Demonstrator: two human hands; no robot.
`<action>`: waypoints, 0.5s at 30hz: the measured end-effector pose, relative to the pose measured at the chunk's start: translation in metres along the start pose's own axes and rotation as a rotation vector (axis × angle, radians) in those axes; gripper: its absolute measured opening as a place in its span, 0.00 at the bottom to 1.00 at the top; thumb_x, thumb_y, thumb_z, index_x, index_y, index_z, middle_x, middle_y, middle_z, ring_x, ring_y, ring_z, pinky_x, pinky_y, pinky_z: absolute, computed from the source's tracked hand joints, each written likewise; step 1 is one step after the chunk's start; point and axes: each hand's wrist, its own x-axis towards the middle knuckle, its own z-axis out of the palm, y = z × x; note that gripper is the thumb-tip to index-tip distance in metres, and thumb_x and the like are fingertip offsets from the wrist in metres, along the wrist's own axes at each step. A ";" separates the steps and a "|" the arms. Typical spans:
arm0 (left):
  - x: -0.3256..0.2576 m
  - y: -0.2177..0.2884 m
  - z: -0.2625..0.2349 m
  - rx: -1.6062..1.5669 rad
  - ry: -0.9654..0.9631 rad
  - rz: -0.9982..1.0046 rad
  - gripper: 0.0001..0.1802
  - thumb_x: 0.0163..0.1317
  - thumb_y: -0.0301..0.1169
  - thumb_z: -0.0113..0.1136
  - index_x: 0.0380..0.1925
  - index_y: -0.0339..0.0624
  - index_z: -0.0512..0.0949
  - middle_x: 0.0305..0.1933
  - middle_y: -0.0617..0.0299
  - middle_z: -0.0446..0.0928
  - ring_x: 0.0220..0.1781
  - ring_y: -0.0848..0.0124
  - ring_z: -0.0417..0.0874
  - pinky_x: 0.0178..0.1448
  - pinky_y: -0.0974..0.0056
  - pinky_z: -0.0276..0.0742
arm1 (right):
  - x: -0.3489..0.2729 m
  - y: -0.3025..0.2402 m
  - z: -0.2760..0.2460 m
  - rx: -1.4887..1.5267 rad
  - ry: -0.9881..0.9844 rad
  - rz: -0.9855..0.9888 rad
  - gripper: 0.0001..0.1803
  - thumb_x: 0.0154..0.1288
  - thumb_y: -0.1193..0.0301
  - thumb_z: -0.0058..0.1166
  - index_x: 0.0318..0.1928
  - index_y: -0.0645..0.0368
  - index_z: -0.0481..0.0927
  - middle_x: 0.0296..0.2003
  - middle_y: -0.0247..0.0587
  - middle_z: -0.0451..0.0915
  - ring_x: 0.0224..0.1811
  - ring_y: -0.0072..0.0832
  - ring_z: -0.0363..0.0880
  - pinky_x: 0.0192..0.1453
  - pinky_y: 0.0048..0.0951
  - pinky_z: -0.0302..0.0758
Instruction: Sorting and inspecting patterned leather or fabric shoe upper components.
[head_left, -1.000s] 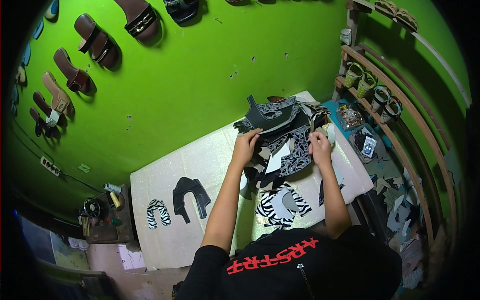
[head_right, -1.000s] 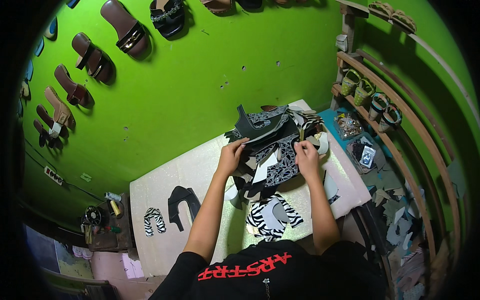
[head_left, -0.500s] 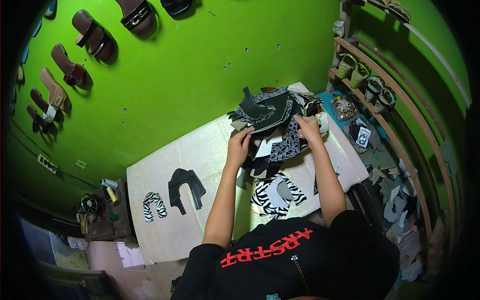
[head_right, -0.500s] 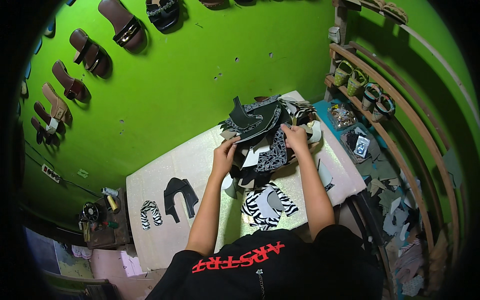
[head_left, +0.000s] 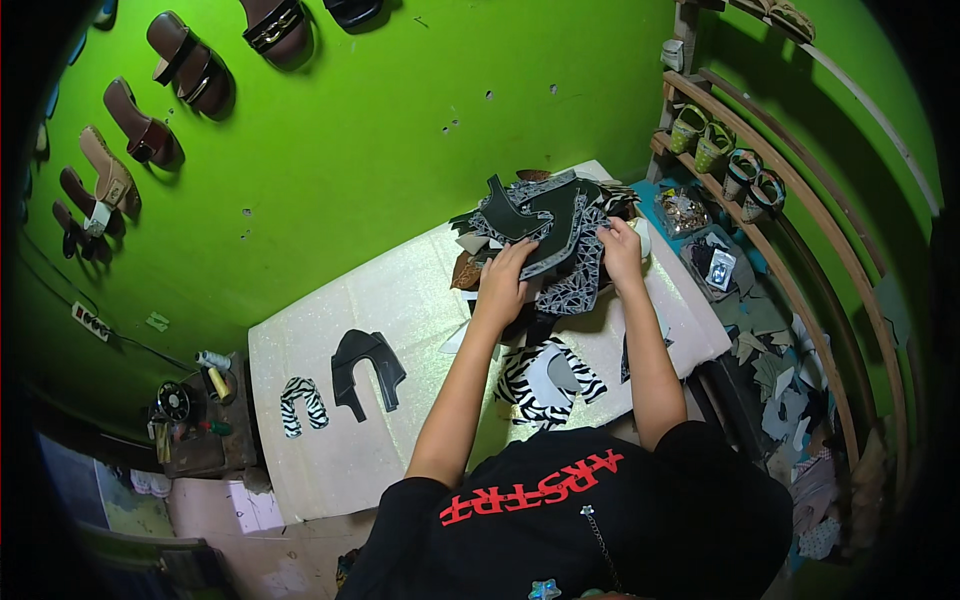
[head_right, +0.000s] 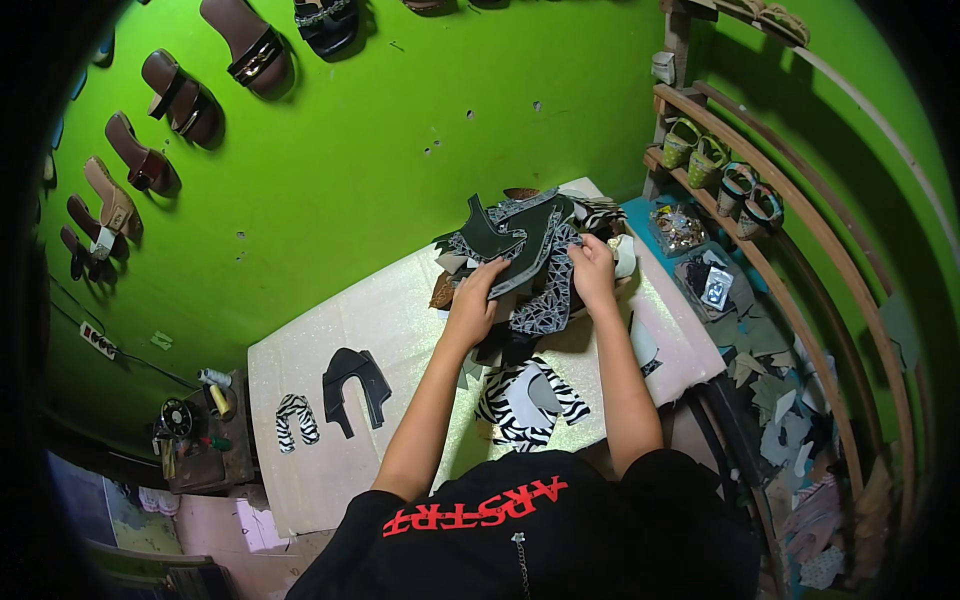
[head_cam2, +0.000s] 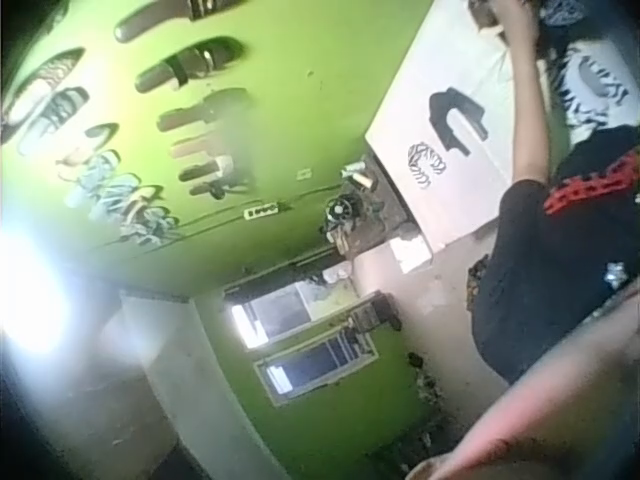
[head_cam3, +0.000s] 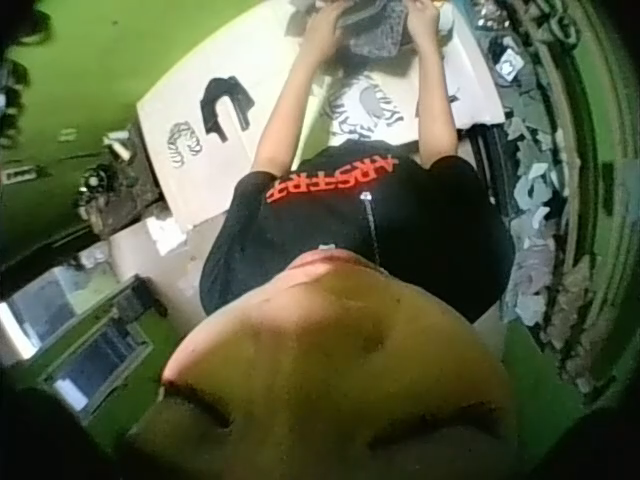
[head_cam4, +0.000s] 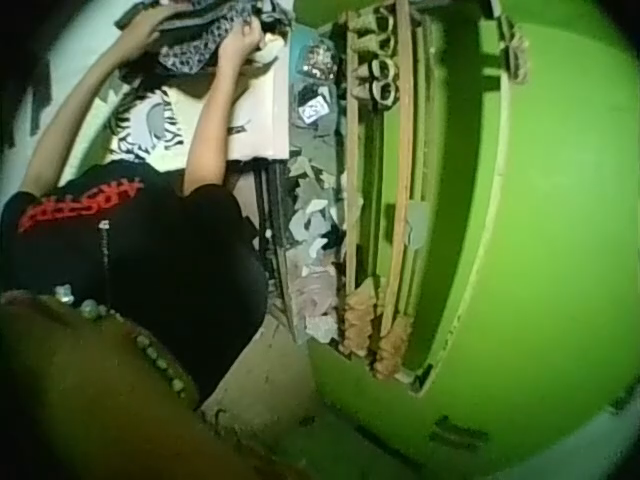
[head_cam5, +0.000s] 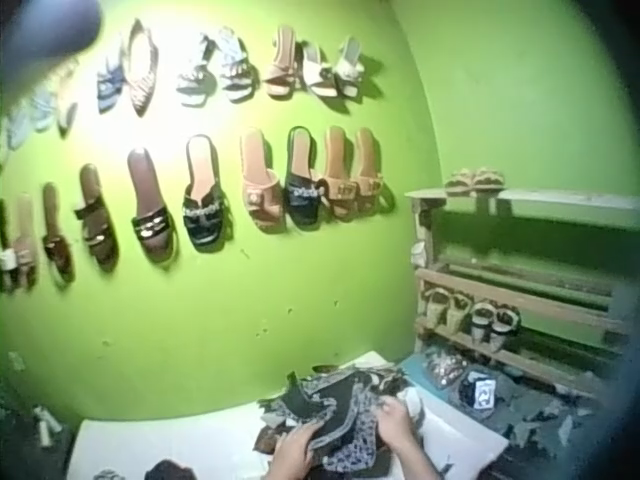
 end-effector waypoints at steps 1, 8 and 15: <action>-0.001 -0.003 0.002 -0.029 -0.012 -0.002 0.33 0.46 0.19 0.54 0.56 0.51 0.64 0.61 0.58 0.64 0.65 0.55 0.60 0.64 0.44 0.53 | -0.002 -0.001 -0.002 -0.001 0.001 0.002 0.08 0.59 0.78 0.46 0.40 0.68 0.72 0.30 0.36 0.77 0.31 0.16 0.72 0.35 0.17 0.66; -0.001 -0.005 -0.002 -0.249 0.121 -0.082 0.28 0.47 0.15 0.43 0.51 0.44 0.69 0.45 0.44 0.73 0.49 0.47 0.72 0.53 0.56 0.66 | -0.001 0.005 -0.027 -0.097 0.216 0.002 0.14 0.61 0.74 0.45 0.45 0.72 0.69 0.33 0.36 0.75 0.34 0.17 0.70 0.39 0.18 0.65; 0.000 0.001 -0.012 -0.222 0.309 -0.207 0.30 0.44 0.13 0.39 0.51 0.41 0.67 0.45 0.40 0.72 0.49 0.46 0.72 0.54 0.55 0.66 | -0.017 -0.037 -0.031 -0.131 0.247 -0.058 0.11 0.63 0.72 0.45 0.39 0.70 0.72 0.32 0.35 0.75 0.34 0.17 0.69 0.40 0.19 0.65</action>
